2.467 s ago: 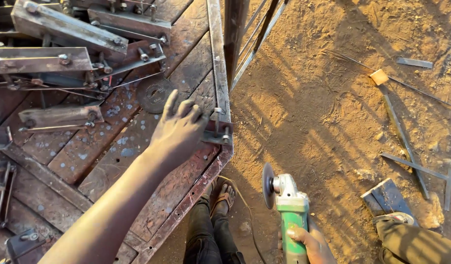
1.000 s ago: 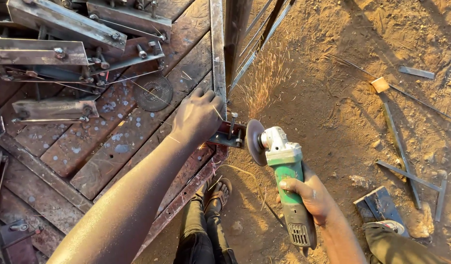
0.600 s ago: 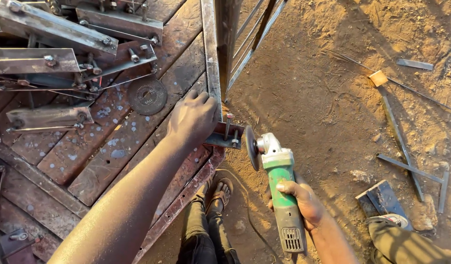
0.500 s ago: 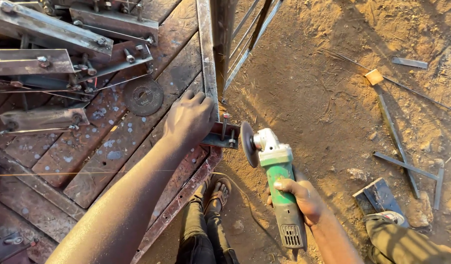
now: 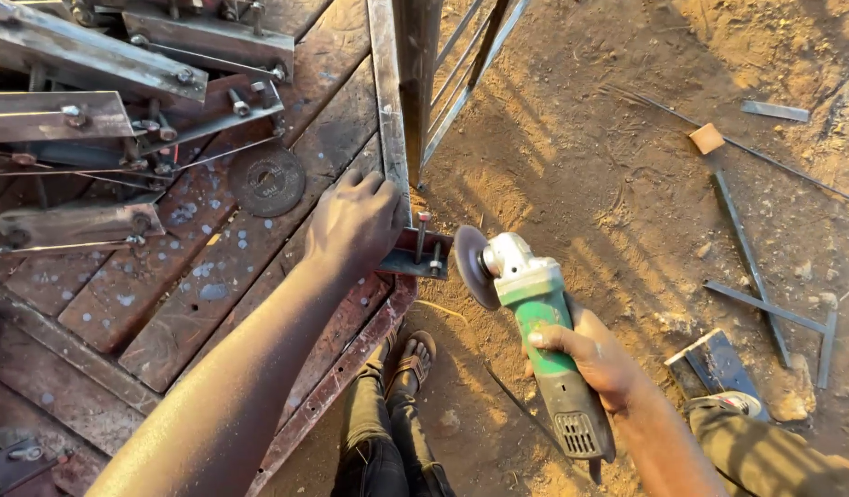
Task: Using a handheld angle grinder to smooth the edges of small metal pieces on a workbench.
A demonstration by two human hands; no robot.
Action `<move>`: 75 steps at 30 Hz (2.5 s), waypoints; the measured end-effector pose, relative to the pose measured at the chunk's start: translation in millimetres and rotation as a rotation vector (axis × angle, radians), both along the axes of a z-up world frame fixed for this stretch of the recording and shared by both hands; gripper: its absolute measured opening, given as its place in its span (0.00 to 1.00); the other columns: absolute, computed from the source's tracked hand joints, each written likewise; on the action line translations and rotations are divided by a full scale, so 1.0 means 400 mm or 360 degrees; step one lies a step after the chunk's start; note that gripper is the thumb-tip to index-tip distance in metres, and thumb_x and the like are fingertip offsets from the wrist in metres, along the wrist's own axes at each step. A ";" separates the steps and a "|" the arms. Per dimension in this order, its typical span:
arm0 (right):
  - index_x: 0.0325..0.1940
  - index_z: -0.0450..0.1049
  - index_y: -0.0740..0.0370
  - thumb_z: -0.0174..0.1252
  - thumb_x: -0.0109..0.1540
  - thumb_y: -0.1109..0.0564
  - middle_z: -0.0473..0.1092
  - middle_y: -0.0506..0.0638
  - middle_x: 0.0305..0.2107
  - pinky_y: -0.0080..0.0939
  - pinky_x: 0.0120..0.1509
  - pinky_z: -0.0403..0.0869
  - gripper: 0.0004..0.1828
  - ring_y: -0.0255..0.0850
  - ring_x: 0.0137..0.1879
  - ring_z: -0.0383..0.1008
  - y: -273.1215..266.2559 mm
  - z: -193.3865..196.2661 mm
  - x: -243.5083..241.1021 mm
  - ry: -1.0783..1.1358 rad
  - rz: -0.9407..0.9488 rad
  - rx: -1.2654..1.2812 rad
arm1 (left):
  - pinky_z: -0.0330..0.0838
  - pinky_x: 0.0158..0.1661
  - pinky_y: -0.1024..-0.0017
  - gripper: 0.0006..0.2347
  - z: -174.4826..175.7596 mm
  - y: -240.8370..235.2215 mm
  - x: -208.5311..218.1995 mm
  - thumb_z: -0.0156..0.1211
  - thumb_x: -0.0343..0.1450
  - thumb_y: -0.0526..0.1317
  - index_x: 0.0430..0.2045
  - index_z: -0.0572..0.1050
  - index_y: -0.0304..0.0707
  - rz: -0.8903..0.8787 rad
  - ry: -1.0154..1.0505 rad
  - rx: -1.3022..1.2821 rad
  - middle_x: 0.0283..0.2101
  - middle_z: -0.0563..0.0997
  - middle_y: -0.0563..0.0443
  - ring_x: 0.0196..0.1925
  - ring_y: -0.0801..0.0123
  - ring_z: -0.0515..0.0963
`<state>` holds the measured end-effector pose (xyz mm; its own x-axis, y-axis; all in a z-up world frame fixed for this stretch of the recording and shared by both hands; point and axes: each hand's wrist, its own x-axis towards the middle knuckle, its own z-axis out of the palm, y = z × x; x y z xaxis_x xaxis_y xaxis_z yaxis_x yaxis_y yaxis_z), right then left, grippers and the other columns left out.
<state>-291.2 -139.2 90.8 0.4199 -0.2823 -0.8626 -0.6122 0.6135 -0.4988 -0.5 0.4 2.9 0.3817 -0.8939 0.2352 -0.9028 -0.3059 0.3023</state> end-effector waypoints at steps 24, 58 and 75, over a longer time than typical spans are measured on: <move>0.62 0.64 0.66 0.58 0.49 0.61 0.69 0.70 0.34 0.60 0.37 0.75 0.36 0.63 0.31 0.73 0.120 -0.071 -0.017 -0.0063 -0.0501 0.0167 | 0.67 0.20 0.55 0.08 0.000 -0.001 0.000 0.56 0.70 0.33 0.17 0.71 0.39 -0.0015 0.0040 -0.0077 0.20 0.72 0.49 0.26 0.53 0.71; 0.68 0.69 0.57 0.57 0.47 0.61 0.70 0.66 0.29 0.59 0.38 0.73 0.42 0.60 0.32 0.72 0.329 -0.012 0.003 0.0059 -0.0988 0.0066 | 0.66 0.21 0.50 0.09 0.015 0.025 -0.033 0.57 0.76 0.50 0.31 0.76 0.49 0.0038 0.0227 0.0324 0.28 0.75 0.48 0.33 0.47 0.71; 0.64 0.69 0.61 0.61 0.44 0.59 0.71 0.62 0.34 0.55 0.38 0.75 0.41 0.54 0.34 0.72 0.300 -0.071 0.009 0.0088 -0.0787 -0.0190 | 0.67 0.19 0.53 0.08 0.012 0.025 -0.034 0.59 0.74 0.47 0.27 0.76 0.48 0.0068 0.0235 0.0275 0.29 0.75 0.52 0.35 0.50 0.73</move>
